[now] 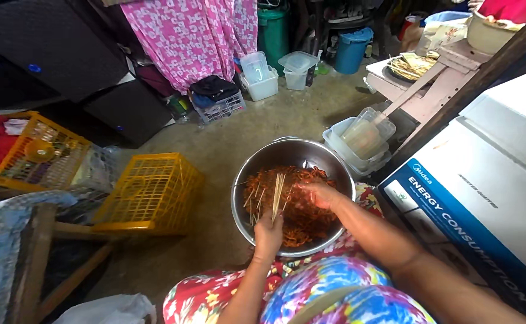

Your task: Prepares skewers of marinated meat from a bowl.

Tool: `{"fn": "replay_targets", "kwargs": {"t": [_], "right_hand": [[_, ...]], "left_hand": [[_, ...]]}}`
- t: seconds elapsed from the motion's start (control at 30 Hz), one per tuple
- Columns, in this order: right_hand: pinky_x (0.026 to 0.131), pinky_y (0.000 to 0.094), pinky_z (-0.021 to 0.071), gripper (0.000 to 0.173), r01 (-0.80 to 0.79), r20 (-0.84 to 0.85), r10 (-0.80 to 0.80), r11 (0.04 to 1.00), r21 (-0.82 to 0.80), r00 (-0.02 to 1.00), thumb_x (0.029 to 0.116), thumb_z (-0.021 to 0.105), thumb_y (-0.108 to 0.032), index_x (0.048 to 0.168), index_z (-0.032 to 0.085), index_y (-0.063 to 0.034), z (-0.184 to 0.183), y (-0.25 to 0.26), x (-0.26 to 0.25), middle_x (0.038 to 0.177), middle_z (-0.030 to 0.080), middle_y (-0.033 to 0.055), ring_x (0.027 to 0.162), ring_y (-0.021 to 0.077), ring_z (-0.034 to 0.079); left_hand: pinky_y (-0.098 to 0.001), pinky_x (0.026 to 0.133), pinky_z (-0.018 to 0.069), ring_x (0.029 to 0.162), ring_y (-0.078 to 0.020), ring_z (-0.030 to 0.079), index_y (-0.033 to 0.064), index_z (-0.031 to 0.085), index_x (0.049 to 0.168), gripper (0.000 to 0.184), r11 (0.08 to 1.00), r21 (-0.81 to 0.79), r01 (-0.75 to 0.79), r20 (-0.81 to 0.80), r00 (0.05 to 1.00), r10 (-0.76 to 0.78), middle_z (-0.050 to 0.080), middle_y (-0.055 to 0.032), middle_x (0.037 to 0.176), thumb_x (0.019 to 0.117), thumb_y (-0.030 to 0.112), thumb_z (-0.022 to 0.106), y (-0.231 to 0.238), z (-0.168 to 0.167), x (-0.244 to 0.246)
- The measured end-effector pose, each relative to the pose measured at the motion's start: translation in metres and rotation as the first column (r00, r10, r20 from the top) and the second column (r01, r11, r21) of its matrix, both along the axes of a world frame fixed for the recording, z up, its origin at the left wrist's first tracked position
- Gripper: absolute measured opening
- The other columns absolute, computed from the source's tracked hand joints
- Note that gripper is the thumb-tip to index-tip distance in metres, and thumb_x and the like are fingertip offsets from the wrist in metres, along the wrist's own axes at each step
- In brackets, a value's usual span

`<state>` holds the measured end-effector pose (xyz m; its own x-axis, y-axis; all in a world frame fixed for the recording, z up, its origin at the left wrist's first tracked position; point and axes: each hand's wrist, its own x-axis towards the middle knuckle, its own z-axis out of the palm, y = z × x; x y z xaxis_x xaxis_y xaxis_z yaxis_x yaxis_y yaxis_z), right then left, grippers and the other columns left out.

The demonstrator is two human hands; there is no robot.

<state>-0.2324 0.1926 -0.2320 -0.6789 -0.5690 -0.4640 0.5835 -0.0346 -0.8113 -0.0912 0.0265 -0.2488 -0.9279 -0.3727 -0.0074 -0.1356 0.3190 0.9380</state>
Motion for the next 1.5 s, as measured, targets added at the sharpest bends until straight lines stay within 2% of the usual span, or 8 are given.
{"fn": "replay_targets", "kwargs": {"t": [0.1, 0.23, 0.3, 0.43, 0.63, 0.8, 1.4, 1.5], "right_hand": [[0.074, 0.0373, 0.0612, 0.022, 0.005, 0.073, -0.006, 1.0, 0.014, 0.997, 0.1086, 0.043, -0.016, 0.121, 0.053, -0.0006, 0.0, 0.001, -0.002, 0.092, 0.068, 0.0098, 0.076, 0.0216, 0.07], [0.078, 0.0413, 0.0617, 0.033, -0.005, 0.108, 0.013, 0.998, -0.068, 0.994, 0.1114, 0.039, -0.022, 0.133, 0.05, 0.0003, -0.002, -0.002, 0.0, 0.106, 0.068, 0.0141, 0.086, 0.0261, 0.071], [0.08, 0.0413, 0.0616, 0.03, 0.001, 0.139, 0.017, 0.992, -0.123, 0.99, 0.1106, 0.041, -0.021, 0.13, 0.051, 0.0, -0.003, -0.004, 0.002, 0.105, 0.069, 0.0145, 0.088, 0.026, 0.072], [0.076, 0.0385, 0.0619, 0.016, 0.069, 0.124, -0.058, 0.994, -0.085, 0.991, 0.1066, 0.048, -0.009, 0.118, 0.053, 0.0009, -0.001, -0.009, 0.004, 0.093, 0.069, 0.0122, 0.079, 0.0226, 0.071], [0.073, 0.0382, 0.0621, 0.021, 0.15, 0.068, -0.149, 0.989, -0.005, 0.986, 0.103, 0.054, -0.002, 0.123, 0.049, 0.0029, 0.003, -0.012, 0.005, 0.092, 0.066, 0.0119, 0.076, 0.0212, 0.069], [0.072, 0.0383, 0.0621, 0.024, 0.236, 0.081, -0.234, 0.972, -0.012, 0.969, 0.1046, 0.054, -0.006, 0.126, 0.048, 0.0037, 0.001, -0.012, 0.001, 0.094, 0.065, 0.0136, 0.076, 0.0223, 0.069], [0.071, 0.0391, 0.0618, 0.014, 0.192, 0.067, -0.188, 0.98, -0.049, 0.98, 0.0999, 0.058, 0.001, 0.114, 0.056, 0.002, 0.004, -0.009, 0.005, 0.089, 0.067, 0.0108, 0.073, 0.0209, 0.068], [0.071, 0.0404, 0.0623, 0.017, 0.227, 0.075, -0.223, 0.972, -0.06, 0.972, 0.1016, 0.056, 0.0, 0.118, 0.053, 0.0035, 0.003, -0.011, 0.006, 0.091, 0.067, 0.0129, 0.075, 0.0229, 0.07]], "left_hand": [[-0.0247, 0.048, 0.0481, 0.047, -0.0052, 0.051, 0.002, 0.067, 0.104, 0.015, 1.0, 0.01, -0.007, -0.007, 1.0, 0.007, 0.057, 0.0025, 0.063, 0.1007, 0.012, 0.057, 0.0, -0.001, 0.0], [-0.0234, 0.048, 0.0473, 0.047, -0.0042, 0.051, 0.0015, 0.067, 0.104, 0.014, 1.0, 0.025, 0.01, -0.025, 1.0, -0.009, 0.056, 0.0032, 0.063, 0.1001, 0.01, 0.056, 0.0, -0.003, 0.0], [-0.0226, 0.047, 0.0469, 0.047, -0.0035, 0.05, 0.0014, 0.067, 0.104, 0.014, 0.999, 0.044, 0.025, -0.028, 0.999, -0.024, 0.056, 0.0037, 0.063, 0.0994, 0.009, 0.056, 0.0, -0.002, 0.0], [-0.0224, 0.047, 0.0472, 0.047, -0.0036, 0.05, 0.0013, 0.067, 0.103, 0.014, 0.998, 0.05, 0.049, -0.015, 0.999, -0.049, 0.056, 0.0039, 0.063, 0.0992, 0.008, 0.056, 0.0, -0.001, 0.0], [-0.025, 0.048, 0.0482, 0.048, -0.0054, 0.051, 0.0013, 0.067, 0.106, 0.016, 0.997, 0.024, 0.079, 0.021, 0.997, -0.079, 0.058, 0.0021, 0.065, 0.0997, 0.01, 0.056, -0.001, -0.001, -0.001], [-0.0241, 0.048, 0.0476, 0.047, -0.005, 0.05, 0.0016, 0.068, 0.105, 0.015, 0.997, 0.014, 0.079, 0.025, 0.997, -0.079, 0.058, 0.0022, 0.064, 0.0993, 0.009, 0.056, -0.001, -0.001, -0.001], [-0.0239, 0.048, 0.047, 0.047, -0.0049, 0.05, 0.0012, 0.068, 0.104, 0.013, 0.997, 0.021, 0.074, 0.06, 0.995, -0.075, 0.059, 0.0016, 0.065, 0.0992, 0.008, 0.058, 0.001, 0.003, 0.001], [-0.0237, 0.047, 0.0474, 0.047, -0.0046, 0.051, 0.0015, 0.069, 0.105, 0.015, 0.997, 0.014, 0.075, 0.045, 0.996, -0.075, 0.059, 0.0017, 0.065, 0.0999, 0.01, 0.058, 0.001, 0.003, 0.001]]}}
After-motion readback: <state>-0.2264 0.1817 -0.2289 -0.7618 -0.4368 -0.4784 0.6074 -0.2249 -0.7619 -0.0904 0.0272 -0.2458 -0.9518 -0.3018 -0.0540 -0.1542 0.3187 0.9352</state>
